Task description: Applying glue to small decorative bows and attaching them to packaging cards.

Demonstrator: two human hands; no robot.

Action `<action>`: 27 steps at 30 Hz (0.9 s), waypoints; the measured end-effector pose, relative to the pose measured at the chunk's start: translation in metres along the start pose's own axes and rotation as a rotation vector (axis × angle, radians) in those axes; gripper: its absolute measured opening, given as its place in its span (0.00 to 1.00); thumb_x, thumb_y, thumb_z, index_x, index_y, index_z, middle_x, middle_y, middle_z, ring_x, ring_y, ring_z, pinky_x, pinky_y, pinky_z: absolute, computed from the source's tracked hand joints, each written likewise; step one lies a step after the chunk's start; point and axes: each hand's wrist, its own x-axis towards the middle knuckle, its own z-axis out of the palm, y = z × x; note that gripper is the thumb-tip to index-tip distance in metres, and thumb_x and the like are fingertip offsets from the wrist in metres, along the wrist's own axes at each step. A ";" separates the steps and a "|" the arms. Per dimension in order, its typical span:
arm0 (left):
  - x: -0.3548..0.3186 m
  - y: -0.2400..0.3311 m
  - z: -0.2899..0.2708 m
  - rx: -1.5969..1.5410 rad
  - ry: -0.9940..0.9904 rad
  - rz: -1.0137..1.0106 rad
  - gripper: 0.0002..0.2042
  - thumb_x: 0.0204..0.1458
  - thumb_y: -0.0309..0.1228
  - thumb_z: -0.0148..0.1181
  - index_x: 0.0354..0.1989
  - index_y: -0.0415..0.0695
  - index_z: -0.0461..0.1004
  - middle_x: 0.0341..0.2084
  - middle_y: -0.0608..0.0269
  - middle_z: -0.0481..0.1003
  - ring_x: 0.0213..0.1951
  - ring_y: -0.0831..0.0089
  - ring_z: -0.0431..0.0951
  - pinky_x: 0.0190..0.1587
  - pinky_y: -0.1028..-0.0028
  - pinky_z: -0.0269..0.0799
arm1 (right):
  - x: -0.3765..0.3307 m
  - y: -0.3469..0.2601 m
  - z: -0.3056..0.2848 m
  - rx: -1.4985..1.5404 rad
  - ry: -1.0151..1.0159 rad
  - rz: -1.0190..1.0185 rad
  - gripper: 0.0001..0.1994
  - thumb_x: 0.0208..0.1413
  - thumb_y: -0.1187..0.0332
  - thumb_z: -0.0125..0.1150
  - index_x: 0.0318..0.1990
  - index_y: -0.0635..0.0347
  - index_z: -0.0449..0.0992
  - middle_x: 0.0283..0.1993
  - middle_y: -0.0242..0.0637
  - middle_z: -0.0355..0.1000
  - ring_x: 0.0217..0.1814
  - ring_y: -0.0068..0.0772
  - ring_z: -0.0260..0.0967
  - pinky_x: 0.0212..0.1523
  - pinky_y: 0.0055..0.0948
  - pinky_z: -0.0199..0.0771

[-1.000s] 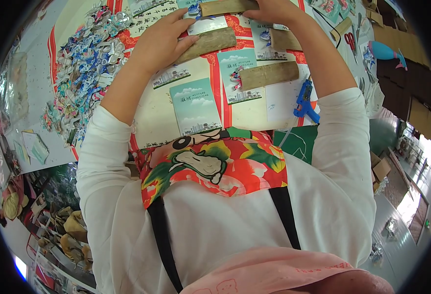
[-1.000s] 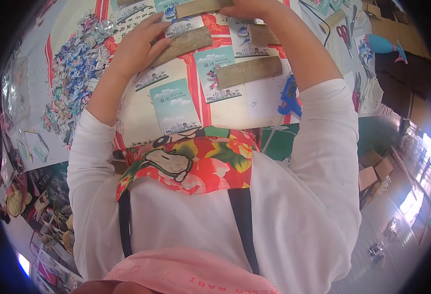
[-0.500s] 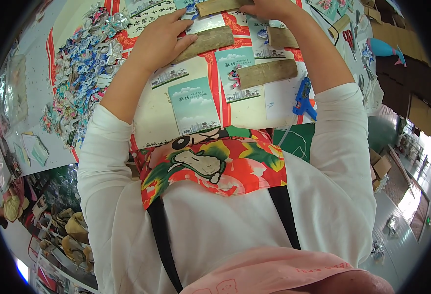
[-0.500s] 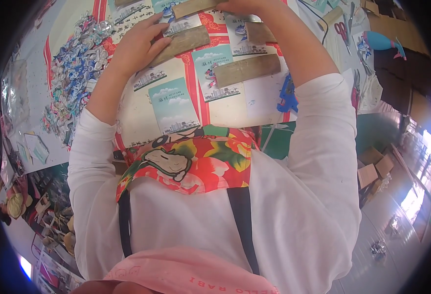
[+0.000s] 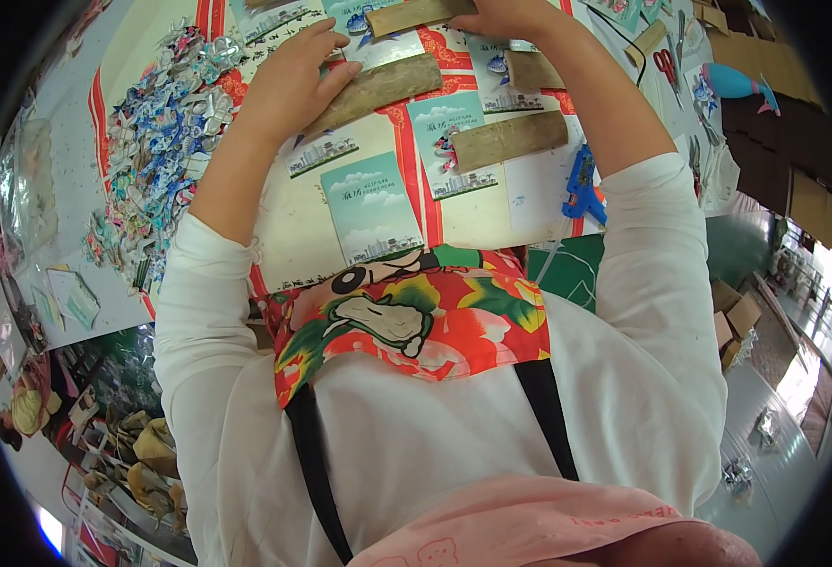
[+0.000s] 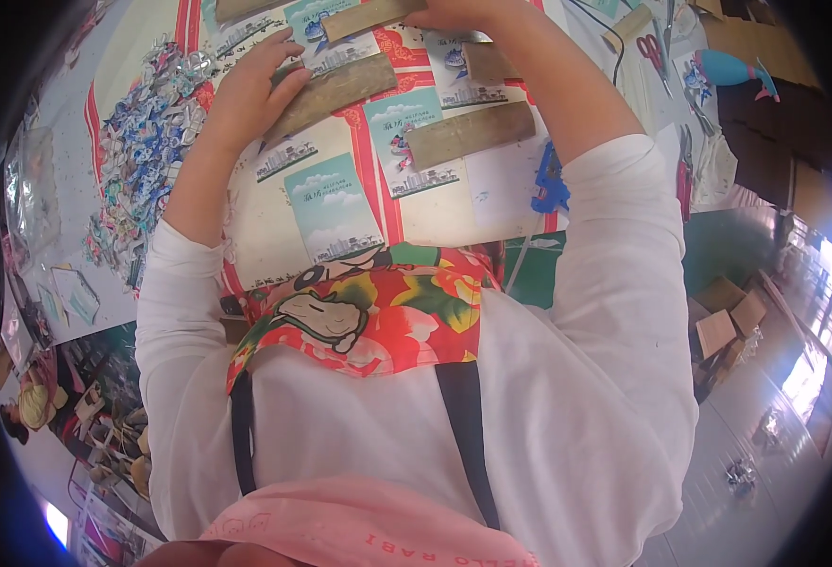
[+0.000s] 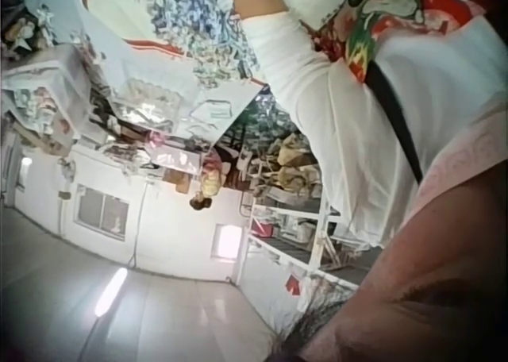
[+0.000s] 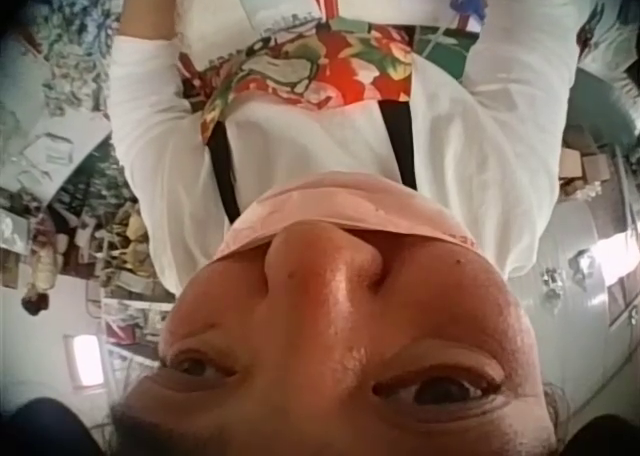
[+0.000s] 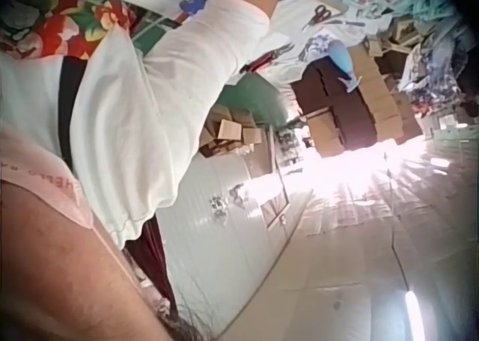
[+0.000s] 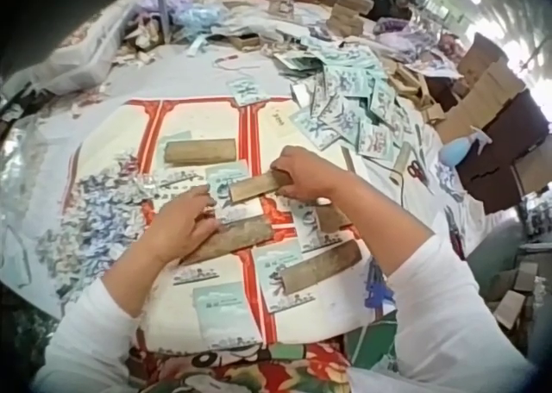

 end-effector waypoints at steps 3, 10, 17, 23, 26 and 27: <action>-0.004 -0.006 -0.001 0.031 0.056 0.020 0.17 0.56 0.43 0.57 0.48 0.44 0.76 0.58 0.60 0.72 0.52 0.59 0.75 0.53 0.68 0.71 | -0.025 -0.056 -0.022 -0.067 0.035 0.093 0.12 0.45 0.67 0.65 0.37 0.60 0.76 0.38 0.44 0.70 0.43 0.46 0.67 0.46 0.35 0.69; 0.001 -0.009 -0.021 0.037 0.090 -0.081 0.18 0.56 0.42 0.57 0.48 0.43 0.75 0.54 0.59 0.74 0.51 0.58 0.76 0.51 0.67 0.72 | -0.089 -0.158 -0.060 -0.279 0.508 -0.195 0.19 0.46 0.67 0.64 0.48 0.62 0.76 0.46 0.48 0.73 0.48 0.49 0.69 0.52 0.35 0.70; -0.009 -0.017 -0.031 0.143 0.006 -0.262 0.20 0.57 0.44 0.55 0.49 0.41 0.75 0.53 0.57 0.74 0.50 0.56 0.76 0.50 0.65 0.73 | -0.066 -0.181 -0.066 -0.009 0.643 -0.193 0.24 0.47 0.68 0.63 0.54 0.65 0.73 0.56 0.49 0.72 0.55 0.50 0.70 0.56 0.37 0.70; -0.011 -0.021 -0.015 0.387 0.094 -0.190 0.23 0.57 0.46 0.55 0.51 0.39 0.74 0.53 0.52 0.74 0.51 0.55 0.76 0.50 0.64 0.74 | -0.020 -0.211 -0.087 -0.146 0.570 -0.203 0.24 0.47 0.69 0.64 0.54 0.65 0.73 0.54 0.48 0.73 0.54 0.50 0.71 0.55 0.37 0.71; -0.010 -0.018 -0.017 0.390 0.089 -0.203 0.23 0.56 0.46 0.56 0.51 0.39 0.74 0.54 0.50 0.73 0.51 0.55 0.76 0.50 0.64 0.74 | 0.012 -0.213 -0.078 -0.220 0.592 -0.253 0.24 0.46 0.69 0.64 0.54 0.65 0.73 0.53 0.47 0.74 0.53 0.50 0.71 0.54 0.37 0.71; -0.010 -0.016 -0.017 0.390 0.083 -0.207 0.23 0.56 0.46 0.56 0.51 0.39 0.74 0.54 0.50 0.73 0.51 0.55 0.76 0.51 0.64 0.74 | 0.019 -0.212 -0.073 -0.255 0.602 -0.274 0.24 0.46 0.69 0.65 0.53 0.65 0.73 0.52 0.47 0.74 0.53 0.50 0.71 0.54 0.37 0.72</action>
